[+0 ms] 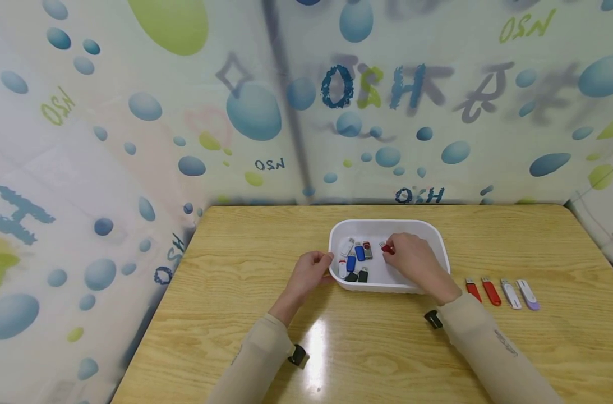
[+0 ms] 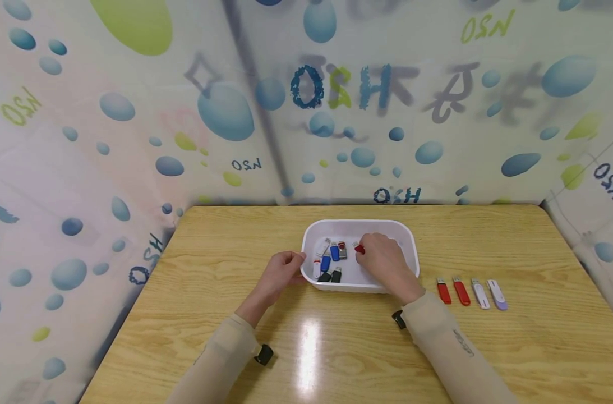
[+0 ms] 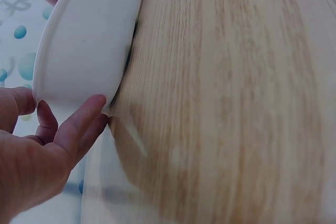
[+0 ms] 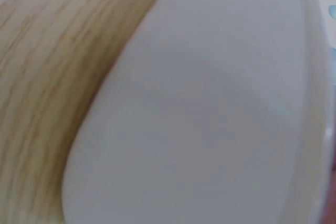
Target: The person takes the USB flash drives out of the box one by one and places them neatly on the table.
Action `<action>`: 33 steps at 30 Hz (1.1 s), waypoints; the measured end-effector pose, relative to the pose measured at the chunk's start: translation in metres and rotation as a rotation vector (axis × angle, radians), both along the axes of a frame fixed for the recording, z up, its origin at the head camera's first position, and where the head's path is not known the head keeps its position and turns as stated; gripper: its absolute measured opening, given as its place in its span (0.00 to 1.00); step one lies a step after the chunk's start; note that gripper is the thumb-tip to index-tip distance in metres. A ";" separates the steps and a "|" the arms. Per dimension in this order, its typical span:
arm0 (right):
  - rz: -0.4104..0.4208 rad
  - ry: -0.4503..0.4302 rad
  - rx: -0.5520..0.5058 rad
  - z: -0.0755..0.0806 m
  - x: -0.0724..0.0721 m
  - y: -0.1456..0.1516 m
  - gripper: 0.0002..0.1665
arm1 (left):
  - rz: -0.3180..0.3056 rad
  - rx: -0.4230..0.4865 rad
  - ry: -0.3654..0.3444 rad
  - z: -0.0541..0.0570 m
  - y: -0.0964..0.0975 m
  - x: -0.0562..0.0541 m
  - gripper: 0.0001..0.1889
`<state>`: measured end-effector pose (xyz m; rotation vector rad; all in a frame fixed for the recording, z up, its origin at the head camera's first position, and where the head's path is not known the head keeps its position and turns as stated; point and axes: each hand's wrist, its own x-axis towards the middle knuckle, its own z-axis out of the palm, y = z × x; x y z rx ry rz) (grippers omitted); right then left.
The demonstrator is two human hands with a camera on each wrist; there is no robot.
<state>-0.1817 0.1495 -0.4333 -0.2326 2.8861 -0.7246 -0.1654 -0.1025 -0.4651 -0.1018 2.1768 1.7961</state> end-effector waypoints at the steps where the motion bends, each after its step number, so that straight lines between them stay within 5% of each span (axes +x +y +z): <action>1: -0.002 0.008 -0.004 0.001 0.001 0.002 0.08 | 0.000 0.001 -0.001 0.000 0.000 0.000 0.18; 33: -0.076 0.278 -0.036 0.034 0.058 0.063 0.16 | -0.003 -0.007 -0.012 -0.001 -0.001 -0.001 0.19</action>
